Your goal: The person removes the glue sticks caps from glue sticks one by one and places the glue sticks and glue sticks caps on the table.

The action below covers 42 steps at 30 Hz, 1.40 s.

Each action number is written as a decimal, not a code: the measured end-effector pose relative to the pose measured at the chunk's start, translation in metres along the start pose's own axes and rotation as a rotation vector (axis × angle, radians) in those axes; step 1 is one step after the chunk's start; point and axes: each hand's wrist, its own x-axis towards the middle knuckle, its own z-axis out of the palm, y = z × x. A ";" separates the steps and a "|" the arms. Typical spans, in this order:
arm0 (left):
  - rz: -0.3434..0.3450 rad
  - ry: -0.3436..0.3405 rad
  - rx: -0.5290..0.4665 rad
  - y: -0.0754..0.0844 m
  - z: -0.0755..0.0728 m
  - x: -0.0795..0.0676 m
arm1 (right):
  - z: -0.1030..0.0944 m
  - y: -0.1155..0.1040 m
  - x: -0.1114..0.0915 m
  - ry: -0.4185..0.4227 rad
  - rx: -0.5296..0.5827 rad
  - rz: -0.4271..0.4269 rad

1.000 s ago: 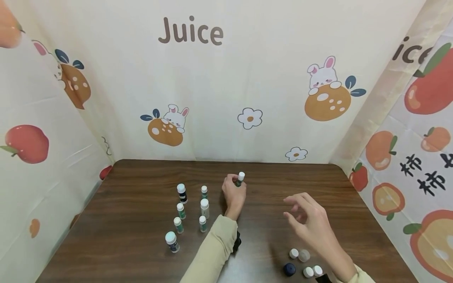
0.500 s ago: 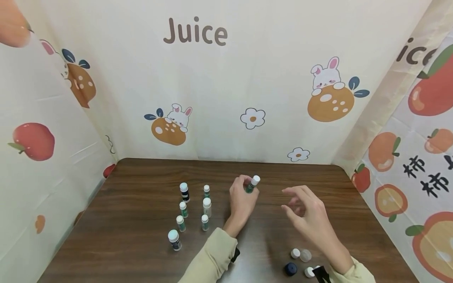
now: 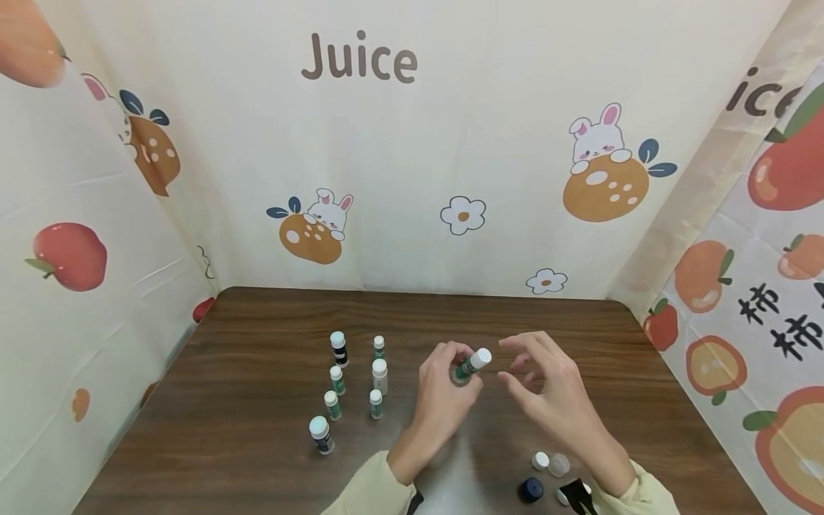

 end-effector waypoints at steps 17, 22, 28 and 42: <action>0.067 -0.062 0.012 -0.002 -0.032 -0.037 | 0.030 -0.021 -0.002 -0.169 0.189 -0.167; 0.087 -0.030 0.043 -0.007 -0.040 -0.046 | 0.039 -0.023 -0.006 -0.216 0.243 -0.179; 0.076 -0.030 0.072 -0.013 -0.046 -0.056 | 0.046 -0.026 -0.009 -0.245 0.265 -0.194; 0.080 -0.033 0.104 -0.016 -0.063 -0.069 | 0.060 -0.028 -0.018 -0.260 0.327 -0.219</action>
